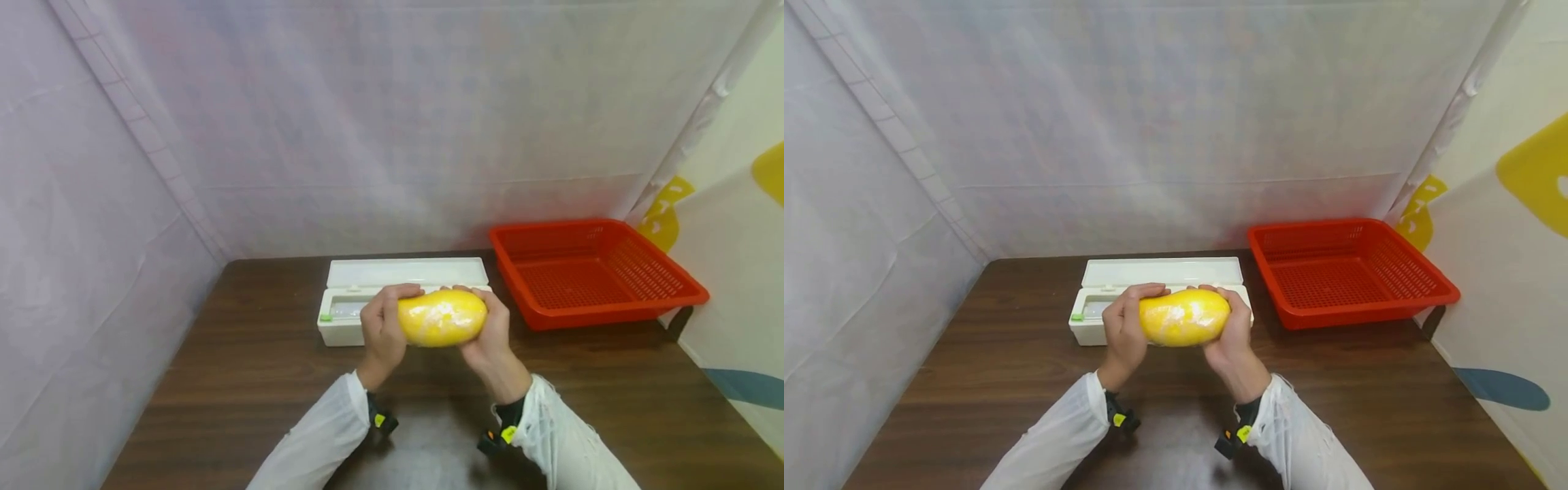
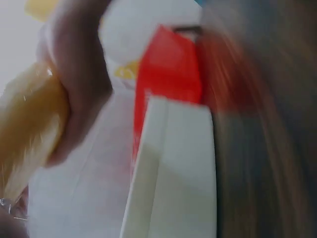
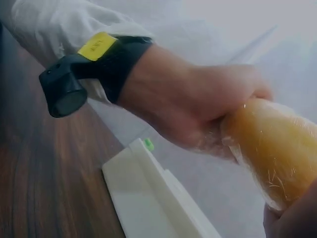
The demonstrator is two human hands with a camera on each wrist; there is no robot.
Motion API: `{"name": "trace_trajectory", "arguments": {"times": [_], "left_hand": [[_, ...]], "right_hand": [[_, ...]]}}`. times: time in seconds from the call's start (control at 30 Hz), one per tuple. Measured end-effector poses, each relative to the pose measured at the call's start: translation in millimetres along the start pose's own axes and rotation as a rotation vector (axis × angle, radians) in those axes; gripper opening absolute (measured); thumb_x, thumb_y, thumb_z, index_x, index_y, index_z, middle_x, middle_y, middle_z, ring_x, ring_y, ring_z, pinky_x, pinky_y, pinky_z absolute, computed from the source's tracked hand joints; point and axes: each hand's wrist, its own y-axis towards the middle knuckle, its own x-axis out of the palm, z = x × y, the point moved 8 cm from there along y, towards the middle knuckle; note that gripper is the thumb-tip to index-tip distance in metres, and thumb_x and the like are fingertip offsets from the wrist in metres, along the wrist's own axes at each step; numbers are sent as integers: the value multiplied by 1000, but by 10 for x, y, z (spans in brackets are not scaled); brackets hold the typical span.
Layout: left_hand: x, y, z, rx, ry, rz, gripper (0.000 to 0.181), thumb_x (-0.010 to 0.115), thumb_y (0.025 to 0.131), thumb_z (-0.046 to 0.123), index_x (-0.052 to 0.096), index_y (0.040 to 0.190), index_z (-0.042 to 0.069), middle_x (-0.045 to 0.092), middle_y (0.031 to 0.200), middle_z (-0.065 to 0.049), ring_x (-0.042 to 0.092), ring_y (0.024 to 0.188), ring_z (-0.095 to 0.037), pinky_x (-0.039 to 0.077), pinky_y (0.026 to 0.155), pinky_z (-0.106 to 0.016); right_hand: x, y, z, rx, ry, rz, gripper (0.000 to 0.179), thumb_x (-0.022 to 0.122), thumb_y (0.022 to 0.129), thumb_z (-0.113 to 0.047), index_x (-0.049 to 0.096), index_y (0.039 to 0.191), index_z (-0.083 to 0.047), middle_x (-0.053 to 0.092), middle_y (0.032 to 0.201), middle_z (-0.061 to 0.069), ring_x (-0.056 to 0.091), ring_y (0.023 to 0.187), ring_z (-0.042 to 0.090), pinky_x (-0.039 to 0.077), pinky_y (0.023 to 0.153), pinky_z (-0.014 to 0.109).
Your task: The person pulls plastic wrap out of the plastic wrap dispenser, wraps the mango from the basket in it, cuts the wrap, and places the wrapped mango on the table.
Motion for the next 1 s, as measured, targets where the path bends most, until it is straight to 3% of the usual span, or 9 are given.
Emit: {"name": "trace_trajectory", "arguments": {"times": [0.17, 0.33, 0.43, 0.53, 0.63, 0.73, 0.87, 1.0], "left_hand": [[34, -64, -186, -307, -219, 129, 43, 39, 106, 21, 75, 96, 1, 77, 98, -17, 74, 93, -30, 59, 86, -36], [101, -105, -326, -551, -407, 185, 40, 43, 102, 27, 71, 107, -1, 75, 111, -18, 70, 106, -37, 56, 96, -41], [144, -140, -385, -684, -579, 205, 41, 45, 101, 30, 65, 119, -1, 69, 126, -21, 65, 117, -37, 51, 104, -43], [185, -173, -413, -781, -712, 207, 38, 44, 102, 33, 65, 117, 5, 66, 132, -16, 63, 124, -33, 47, 110, -45], [198, -196, -433, -837, -747, 188, 38, 40, 104, 36, 68, 100, 10, 72, 119, -10, 65, 120, -30, 46, 110, -48], [181, -194, -457, -862, -766, 202, 38, 41, 103, 36, 65, 85, 13, 77, 99, -4, 69, 109, -28, 47, 106, -50], [173, -160, -476, -861, -804, 214, 33, 42, 103, 32, 60, 82, 15, 75, 90, -1, 70, 102, -25, 47, 106, -51], [170, -156, -487, -863, -797, 210, 34, 40, 104, 30, 60, 81, 14, 74, 89, -2, 71, 100, -25, 47, 106, -50]], "right_hand": [[-10, -14, 28, 9, 4, 27, 30, 36, 101, -28, 60, 99, -9, 62, 107, 5, 60, 109, 23, 44, 105, 37], [-13, -17, 55, -10, -27, 35, 31, 37, 102, -31, 59, 104, -10, 64, 109, 4, 60, 110, 23, 45, 104, 36], [42, -18, 62, -27, -64, -23, 35, 34, 104, -32, 57, 119, -9, 62, 126, 9, 57, 123, 24, 45, 107, 35], [115, -41, 39, -65, -79, -82, 42, 32, 107, -35, 50, 137, -12, 49, 149, 16, 49, 137, 25, 44, 109, 32], [170, -78, -10, -130, -115, -112, 49, 35, 107, -48, 49, 142, -17, 44, 155, 13, 48, 137, 23, 46, 106, 30], [198, -109, -40, -179, -158, -102, 53, 40, 102, -58, 61, 128, -16, 59, 138, 7, 59, 122, 22, 52, 98, 31], [226, -112, -61, -209, -128, -118, 42, 47, 105, -47, 68, 105, -11, 70, 113, 4, 67, 107, 24, 56, 95, 36], [214, -102, -67, -214, -90, -123, 34, 45, 107, -34, 68, 101, -9, 70, 108, 5, 68, 105, 24, 55, 98, 36]]}}
